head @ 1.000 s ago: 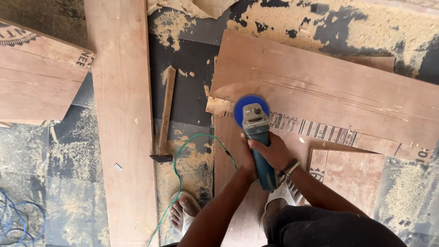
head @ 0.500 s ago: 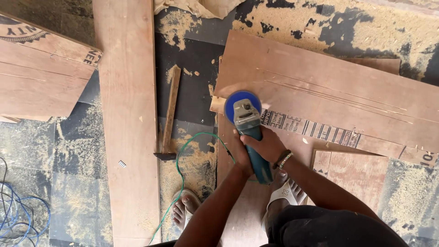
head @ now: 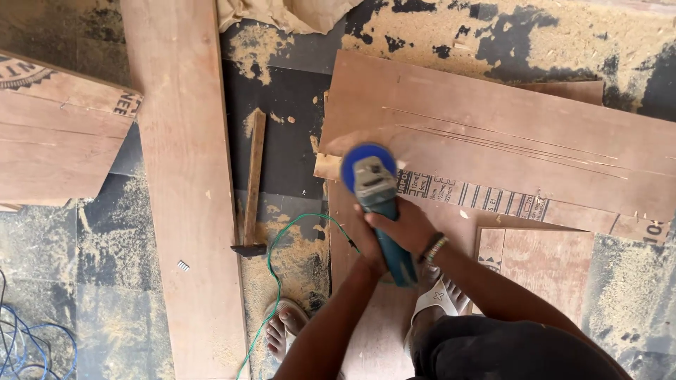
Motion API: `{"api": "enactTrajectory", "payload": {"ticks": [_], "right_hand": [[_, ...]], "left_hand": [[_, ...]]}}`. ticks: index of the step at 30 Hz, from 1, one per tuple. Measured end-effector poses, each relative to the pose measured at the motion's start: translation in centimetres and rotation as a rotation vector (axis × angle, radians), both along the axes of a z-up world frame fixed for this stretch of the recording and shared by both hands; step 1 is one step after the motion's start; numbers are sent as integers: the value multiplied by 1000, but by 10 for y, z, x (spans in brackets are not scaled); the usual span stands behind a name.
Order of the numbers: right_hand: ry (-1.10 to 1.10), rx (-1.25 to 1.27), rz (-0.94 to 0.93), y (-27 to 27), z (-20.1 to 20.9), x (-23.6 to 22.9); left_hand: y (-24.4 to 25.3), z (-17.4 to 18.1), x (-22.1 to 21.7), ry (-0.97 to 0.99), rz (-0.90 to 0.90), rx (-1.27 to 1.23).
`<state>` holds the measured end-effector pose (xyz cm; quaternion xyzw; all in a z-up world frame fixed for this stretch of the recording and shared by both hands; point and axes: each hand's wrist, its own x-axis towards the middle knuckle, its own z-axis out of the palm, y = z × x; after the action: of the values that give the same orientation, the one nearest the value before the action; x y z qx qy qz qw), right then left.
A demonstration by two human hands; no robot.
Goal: Using an angle grinder with a sanding disc to smooth the edges and surfaces of plywood boards.
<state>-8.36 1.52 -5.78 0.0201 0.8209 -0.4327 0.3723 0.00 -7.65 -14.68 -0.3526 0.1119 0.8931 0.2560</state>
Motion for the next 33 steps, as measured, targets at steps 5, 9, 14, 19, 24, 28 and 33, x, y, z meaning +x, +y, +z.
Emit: {"api": "enactTrajectory", "payload": {"ticks": [5,9,14,19,24,28,33], "right_hand": [[15,-11,2,-14,3,-3],[-42,71,-85,20,0,18],[-175,147,-342,73,8,50],[-105,145,-493,95,6,68],[-93,135,-503,88,2,68],[-15,17,-440,79,2,76],[-165,160,-469,100,-10,97]], "left_hand": [[-12,18,-10,47,64,-29],[20,-3,14,-29,-44,95],[57,8,20,3,-233,151],[69,16,14,63,-494,89],[57,27,11,66,-524,44],[51,3,35,63,-425,80],[71,-11,43,-1,-488,46]]}}
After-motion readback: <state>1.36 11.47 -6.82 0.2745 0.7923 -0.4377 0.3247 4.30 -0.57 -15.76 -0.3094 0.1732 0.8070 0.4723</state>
